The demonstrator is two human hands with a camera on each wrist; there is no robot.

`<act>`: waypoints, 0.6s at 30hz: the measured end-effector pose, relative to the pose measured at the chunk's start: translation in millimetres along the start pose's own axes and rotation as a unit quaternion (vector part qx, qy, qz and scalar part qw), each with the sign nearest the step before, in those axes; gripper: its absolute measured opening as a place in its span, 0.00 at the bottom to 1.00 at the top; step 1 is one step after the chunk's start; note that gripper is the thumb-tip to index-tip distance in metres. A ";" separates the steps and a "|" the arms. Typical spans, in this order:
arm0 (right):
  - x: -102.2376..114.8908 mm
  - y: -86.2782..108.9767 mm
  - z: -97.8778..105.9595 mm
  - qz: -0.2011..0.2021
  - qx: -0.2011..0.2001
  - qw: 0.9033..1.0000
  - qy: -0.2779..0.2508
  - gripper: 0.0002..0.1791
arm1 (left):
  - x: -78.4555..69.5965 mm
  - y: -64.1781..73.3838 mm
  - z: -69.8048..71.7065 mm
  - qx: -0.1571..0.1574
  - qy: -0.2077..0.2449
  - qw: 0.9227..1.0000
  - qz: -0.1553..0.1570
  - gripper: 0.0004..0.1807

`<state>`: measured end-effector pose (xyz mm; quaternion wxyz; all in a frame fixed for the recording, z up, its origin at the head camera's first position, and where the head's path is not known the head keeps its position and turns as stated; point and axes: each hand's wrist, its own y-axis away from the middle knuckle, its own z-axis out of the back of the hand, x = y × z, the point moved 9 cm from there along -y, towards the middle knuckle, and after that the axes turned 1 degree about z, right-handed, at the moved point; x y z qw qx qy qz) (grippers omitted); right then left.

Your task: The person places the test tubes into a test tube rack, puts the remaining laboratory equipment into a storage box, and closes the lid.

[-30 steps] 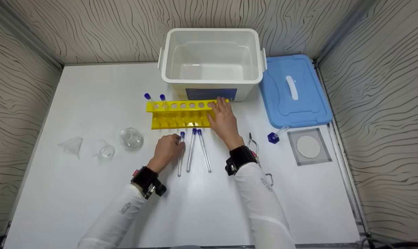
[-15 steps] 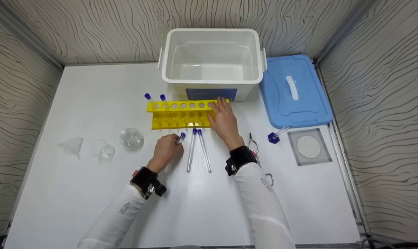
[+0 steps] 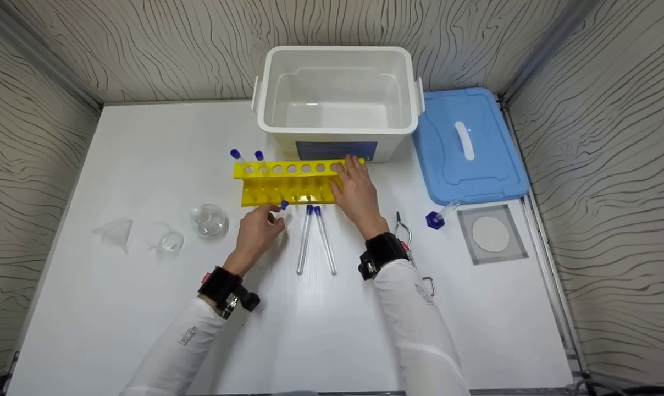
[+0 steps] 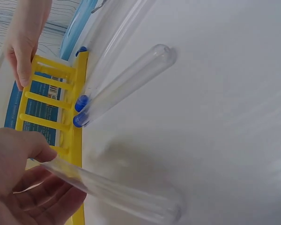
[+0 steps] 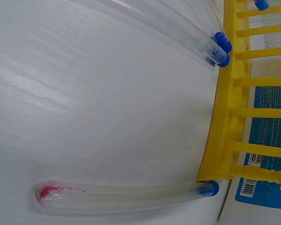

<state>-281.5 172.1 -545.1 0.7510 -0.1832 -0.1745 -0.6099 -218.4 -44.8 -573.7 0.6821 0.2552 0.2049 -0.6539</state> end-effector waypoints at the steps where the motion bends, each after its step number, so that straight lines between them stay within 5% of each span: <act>1: -0.1 0.0 0.0 -0.001 0.001 1.000 0.001 0.30 | -0.5 0.0 1.2 0.001 0.003 1.000 0.000 0.14; 18: 1.3 0.3 1.0 0.007 -0.001 1.000 0.005 0.28 | -23.0 -1.6 31.3 -0.038 0.044 0.998 -0.019 0.15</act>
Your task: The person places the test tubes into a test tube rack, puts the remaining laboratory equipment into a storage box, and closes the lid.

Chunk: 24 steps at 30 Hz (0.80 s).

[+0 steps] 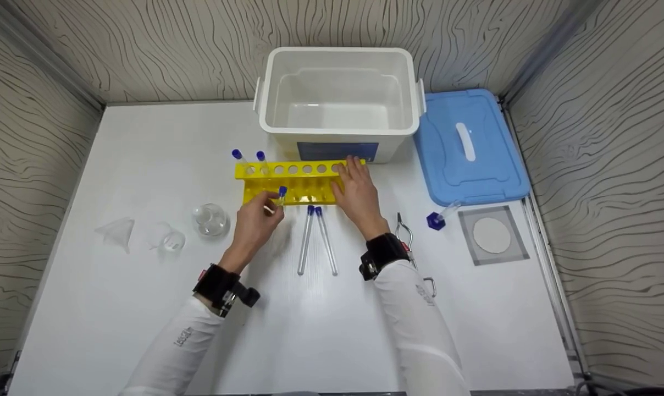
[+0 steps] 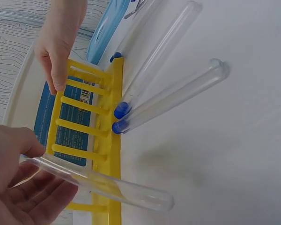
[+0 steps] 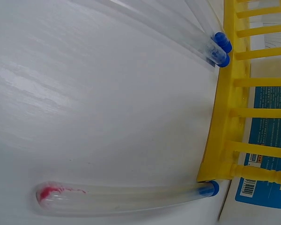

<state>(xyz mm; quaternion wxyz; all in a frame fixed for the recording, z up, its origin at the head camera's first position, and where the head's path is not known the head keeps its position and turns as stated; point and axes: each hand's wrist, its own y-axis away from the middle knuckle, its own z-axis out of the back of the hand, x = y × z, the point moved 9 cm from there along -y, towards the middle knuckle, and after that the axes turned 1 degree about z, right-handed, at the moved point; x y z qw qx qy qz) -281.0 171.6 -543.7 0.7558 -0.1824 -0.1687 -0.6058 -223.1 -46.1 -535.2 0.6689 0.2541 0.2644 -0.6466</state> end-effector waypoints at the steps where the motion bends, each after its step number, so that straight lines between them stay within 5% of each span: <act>1: -0.2 -0.1 -0.1 0.000 0.000 1.000 -0.001 0.28 | -1.9 -0.4 1.8 -0.002 0.007 1.000 0.000 0.15; 24: -0.3 0.0 -0.1 -0.011 0.004 1.000 -0.003 0.30 | -37.4 -17.8 40.2 -0.077 0.075 0.993 -0.048 0.16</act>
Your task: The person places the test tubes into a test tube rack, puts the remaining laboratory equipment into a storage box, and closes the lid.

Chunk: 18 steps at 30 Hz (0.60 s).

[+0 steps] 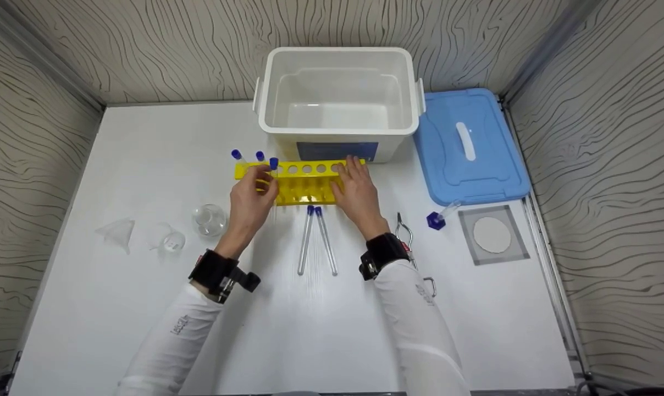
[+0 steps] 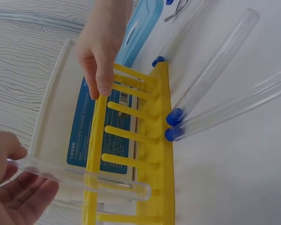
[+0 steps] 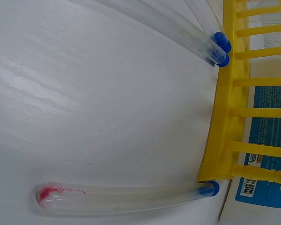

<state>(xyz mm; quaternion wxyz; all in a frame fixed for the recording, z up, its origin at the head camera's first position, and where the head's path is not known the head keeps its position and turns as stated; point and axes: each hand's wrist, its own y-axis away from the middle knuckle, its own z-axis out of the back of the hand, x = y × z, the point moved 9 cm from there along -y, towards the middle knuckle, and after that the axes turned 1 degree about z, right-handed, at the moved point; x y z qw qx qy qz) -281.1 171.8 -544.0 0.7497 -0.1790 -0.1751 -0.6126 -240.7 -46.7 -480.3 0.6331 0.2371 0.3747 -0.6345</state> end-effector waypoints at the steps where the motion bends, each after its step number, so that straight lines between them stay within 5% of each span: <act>1: 0.2 0.1 0.1 0.001 -0.001 1.000 -0.001 0.30 | -1.3 -1.1 1.2 -0.005 0.002 1.000 -0.001 0.16; 18: -0.3 -0.6 -0.4 0.002 -0.007 1.000 0.005 0.28 | -20.6 -18.4 21.1 -0.070 0.036 0.996 -0.041 0.16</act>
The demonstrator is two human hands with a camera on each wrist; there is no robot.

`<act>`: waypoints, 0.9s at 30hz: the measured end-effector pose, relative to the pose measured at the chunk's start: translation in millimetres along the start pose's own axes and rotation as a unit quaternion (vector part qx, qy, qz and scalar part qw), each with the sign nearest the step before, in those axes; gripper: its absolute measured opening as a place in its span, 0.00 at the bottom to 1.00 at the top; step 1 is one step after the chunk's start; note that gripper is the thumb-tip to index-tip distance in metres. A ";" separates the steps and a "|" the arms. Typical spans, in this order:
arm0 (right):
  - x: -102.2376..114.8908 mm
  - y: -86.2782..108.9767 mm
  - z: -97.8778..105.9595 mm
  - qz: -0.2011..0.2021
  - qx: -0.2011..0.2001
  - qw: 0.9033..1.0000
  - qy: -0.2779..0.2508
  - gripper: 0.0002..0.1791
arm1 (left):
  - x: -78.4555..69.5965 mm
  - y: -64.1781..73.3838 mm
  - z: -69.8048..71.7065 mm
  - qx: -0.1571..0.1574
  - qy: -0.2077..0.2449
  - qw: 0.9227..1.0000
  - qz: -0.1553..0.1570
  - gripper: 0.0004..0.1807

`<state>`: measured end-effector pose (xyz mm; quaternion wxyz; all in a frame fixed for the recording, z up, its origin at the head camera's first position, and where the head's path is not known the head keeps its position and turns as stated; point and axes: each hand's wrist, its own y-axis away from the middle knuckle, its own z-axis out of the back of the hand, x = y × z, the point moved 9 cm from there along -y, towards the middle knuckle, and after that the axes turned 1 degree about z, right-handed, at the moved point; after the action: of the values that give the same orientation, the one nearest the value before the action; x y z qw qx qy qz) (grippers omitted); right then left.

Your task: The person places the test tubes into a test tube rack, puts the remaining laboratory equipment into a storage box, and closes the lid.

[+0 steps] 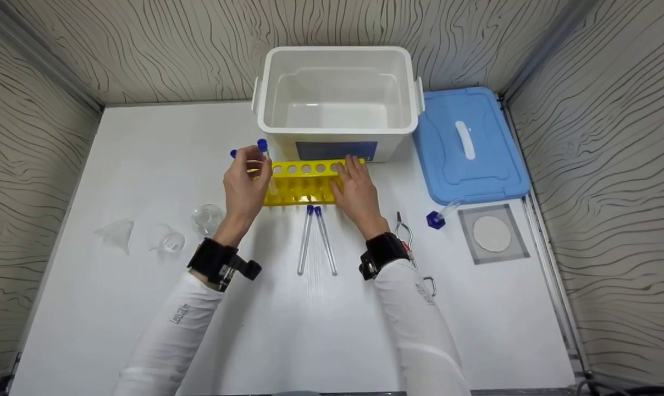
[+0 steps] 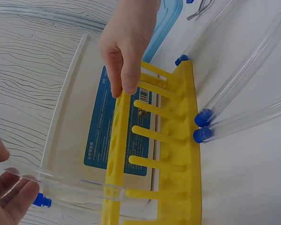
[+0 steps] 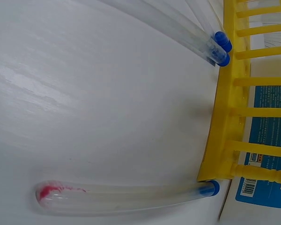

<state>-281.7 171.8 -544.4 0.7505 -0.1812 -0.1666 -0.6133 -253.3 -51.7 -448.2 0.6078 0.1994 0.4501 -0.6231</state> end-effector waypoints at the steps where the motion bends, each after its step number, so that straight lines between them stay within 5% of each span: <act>1: -0.2 0.1 0.1 0.000 0.000 1.000 0.000 0.28 | -0.1 -1.0 0.4 0.000 0.001 1.000 0.000 0.16; 27: 0.2 1.0 -0.1 -0.004 0.005 1.000 -0.008 0.29 | 2.6 -16.8 -11.9 0.015 0.018 1.000 0.019 0.17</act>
<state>-280.7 171.7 -544.5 0.7476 -0.1811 -0.1765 -0.6142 -273.1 -46.1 -451.0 0.6081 0.2281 0.4481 -0.6143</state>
